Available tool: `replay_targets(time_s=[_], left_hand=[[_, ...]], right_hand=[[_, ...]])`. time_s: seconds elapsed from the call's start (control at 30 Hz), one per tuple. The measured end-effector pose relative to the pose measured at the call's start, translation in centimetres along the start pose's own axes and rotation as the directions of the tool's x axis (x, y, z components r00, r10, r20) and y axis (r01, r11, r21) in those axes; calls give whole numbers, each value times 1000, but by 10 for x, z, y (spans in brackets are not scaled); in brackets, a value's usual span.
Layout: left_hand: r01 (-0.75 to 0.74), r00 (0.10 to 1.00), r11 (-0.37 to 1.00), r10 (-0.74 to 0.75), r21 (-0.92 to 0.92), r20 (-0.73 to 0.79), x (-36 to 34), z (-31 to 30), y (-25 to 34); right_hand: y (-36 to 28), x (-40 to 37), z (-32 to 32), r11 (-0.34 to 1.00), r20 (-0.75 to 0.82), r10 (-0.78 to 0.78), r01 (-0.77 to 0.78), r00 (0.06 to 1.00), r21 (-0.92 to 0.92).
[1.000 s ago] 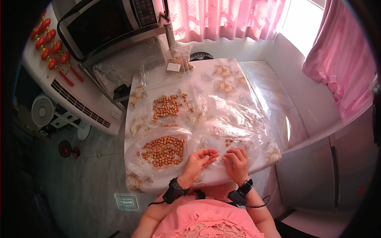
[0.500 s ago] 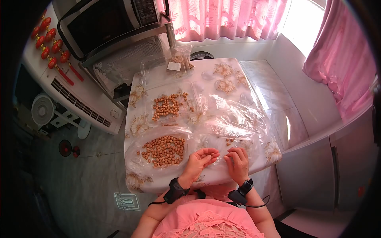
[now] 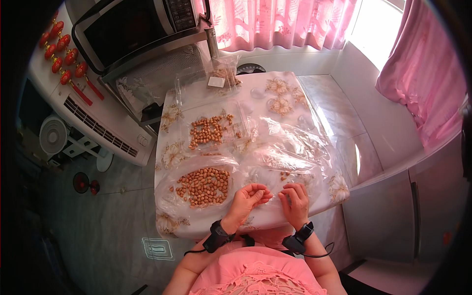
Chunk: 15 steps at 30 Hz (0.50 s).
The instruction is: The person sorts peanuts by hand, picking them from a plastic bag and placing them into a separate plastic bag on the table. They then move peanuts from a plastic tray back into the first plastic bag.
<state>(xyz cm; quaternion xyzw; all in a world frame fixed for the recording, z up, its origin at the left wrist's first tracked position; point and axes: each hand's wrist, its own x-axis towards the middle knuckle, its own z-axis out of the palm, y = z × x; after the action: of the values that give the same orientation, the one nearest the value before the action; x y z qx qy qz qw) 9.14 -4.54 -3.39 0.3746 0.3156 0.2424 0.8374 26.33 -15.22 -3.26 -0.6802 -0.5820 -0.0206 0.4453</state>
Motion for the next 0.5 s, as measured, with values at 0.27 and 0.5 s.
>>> replay_targets(time_s=[0.27,0.5], left_hand=[[11,999,1000,-10,-14,35,3,-10,-7],[-2,999,1000,3,-13,49,1,-9,-5]], right_hand=[[0,0,0,1000,-5,-2,2,1000,3],[-3,2,-1,1000,-9,5,-5,1000,20]])
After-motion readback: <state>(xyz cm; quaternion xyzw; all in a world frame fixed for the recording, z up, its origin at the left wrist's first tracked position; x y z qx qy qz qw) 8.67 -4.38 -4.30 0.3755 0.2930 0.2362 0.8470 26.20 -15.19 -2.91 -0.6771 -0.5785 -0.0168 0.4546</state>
